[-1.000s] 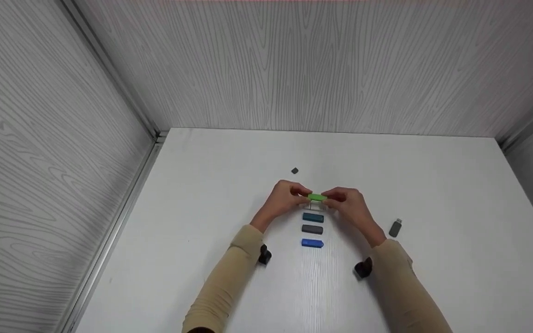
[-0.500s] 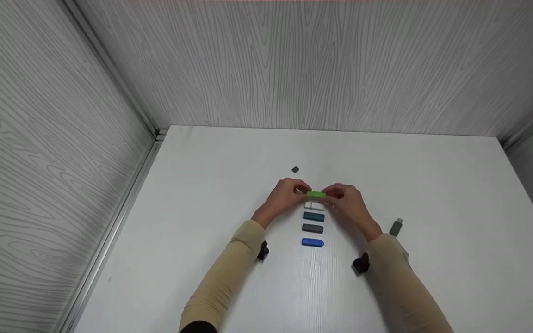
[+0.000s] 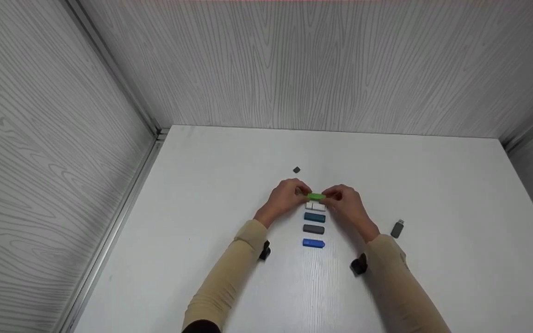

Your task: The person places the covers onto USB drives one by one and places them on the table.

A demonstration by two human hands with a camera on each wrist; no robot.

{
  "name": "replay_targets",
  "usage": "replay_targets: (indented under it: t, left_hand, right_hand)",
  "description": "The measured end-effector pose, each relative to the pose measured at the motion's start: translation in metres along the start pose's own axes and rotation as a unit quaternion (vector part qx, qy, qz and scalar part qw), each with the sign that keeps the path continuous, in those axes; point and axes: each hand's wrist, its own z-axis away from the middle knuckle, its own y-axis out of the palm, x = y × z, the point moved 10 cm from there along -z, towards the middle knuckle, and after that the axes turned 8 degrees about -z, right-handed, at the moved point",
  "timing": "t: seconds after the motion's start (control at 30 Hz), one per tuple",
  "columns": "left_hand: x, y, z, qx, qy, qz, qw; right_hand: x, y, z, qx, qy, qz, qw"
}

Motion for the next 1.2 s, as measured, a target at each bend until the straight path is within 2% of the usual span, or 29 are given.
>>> replay_targets:
  t: [0.37, 0.6, 0.77, 1.2]
  left_hand:
    - [-0.0018, 0.0005, -0.0016, 0.006, -0.002, -0.012, 0.9999]
    - [-0.003, -0.0012, -0.0018, 0.005, 0.016, -0.017, 0.9997]
    - [-0.0019, -0.0018, -0.0036, 0.006, 0.017, -0.017, 0.9997]
    - [-0.0024, -0.0037, -0.002, 0.014, 0.012, 0.007, 0.9998]
  right_hand:
    - [-0.0018, 0.0008, 0.0002, -0.006, 0.01, 0.004, 1.0]
    - [0.0038, -0.0005, 0.0025, -0.013, 0.001, 0.005, 1.0]
    - [0.0039, -0.0007, 0.0017, -0.012, 0.008, 0.007, 1.0]
    - [0.0006, -0.0022, 0.003, -0.006, 0.018, -0.006, 1.0]
